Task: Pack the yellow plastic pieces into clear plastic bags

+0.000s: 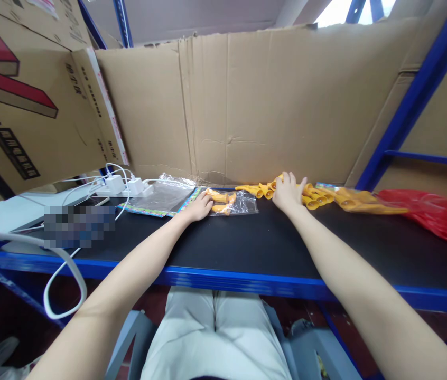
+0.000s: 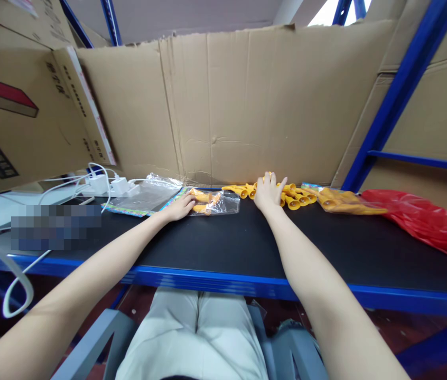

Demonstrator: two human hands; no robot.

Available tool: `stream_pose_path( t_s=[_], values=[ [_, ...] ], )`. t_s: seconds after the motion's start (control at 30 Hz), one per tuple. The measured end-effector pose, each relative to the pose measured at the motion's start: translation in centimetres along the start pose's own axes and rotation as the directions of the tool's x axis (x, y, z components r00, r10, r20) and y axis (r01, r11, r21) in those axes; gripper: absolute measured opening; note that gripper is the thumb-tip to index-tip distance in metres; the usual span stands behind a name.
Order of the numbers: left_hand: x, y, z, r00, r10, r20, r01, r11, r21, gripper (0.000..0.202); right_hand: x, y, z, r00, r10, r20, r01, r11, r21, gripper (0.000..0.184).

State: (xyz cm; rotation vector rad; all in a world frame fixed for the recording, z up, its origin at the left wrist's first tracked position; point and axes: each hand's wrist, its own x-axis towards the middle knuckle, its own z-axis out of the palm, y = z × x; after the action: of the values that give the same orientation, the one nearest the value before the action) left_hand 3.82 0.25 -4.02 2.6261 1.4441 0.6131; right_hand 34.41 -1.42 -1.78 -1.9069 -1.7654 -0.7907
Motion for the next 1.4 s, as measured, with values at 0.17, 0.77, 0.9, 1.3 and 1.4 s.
stream_pose_path(
  t_s=[0.17, 0.77, 0.9, 1.3, 1.4],
  values=[
    [-0.2, 0.3, -0.2, 1.000, -0.014, -0.009, 0.014, 1.000, -0.023, 0.042, 0.3, -1.0, 0.1, 0.991, -0.136, -0.010, 0.136, 0.990, -0.034, 0.055],
    [0.2, -0.3, 0.4, 1.000, 0.003, -0.021, -0.002, 1.000, 0.020, 0.040, 4.6, -6.0, -0.2, 0.702, -0.134, 0.699, 0.180, 0.984, 0.008, 0.053],
    [0.1, -0.1, 0.2, 1.000, -0.002, -0.026, 0.002, 1.000, 0.013, 0.039, 5.7, -5.4, -1.6, 0.733, -0.188, 0.653, 0.112, 0.981, 0.157, 0.050],
    [0.2, -0.2, 0.2, 1.000, -0.005, -0.013, 0.005, 1.000, -0.011, 0.040, 5.4, -3.5, -4.8, 0.983, 0.083, 0.163, -0.174, 0.692, 0.701, 0.028],
    [0.1, -0.2, 0.2, 1.000, 0.003, -0.010, -0.003, 1.000, -0.014, 0.040, 4.1, -3.5, -4.0, 0.989, 0.099, 0.109, -0.147, 0.653, 0.742, 0.028]
  ],
)
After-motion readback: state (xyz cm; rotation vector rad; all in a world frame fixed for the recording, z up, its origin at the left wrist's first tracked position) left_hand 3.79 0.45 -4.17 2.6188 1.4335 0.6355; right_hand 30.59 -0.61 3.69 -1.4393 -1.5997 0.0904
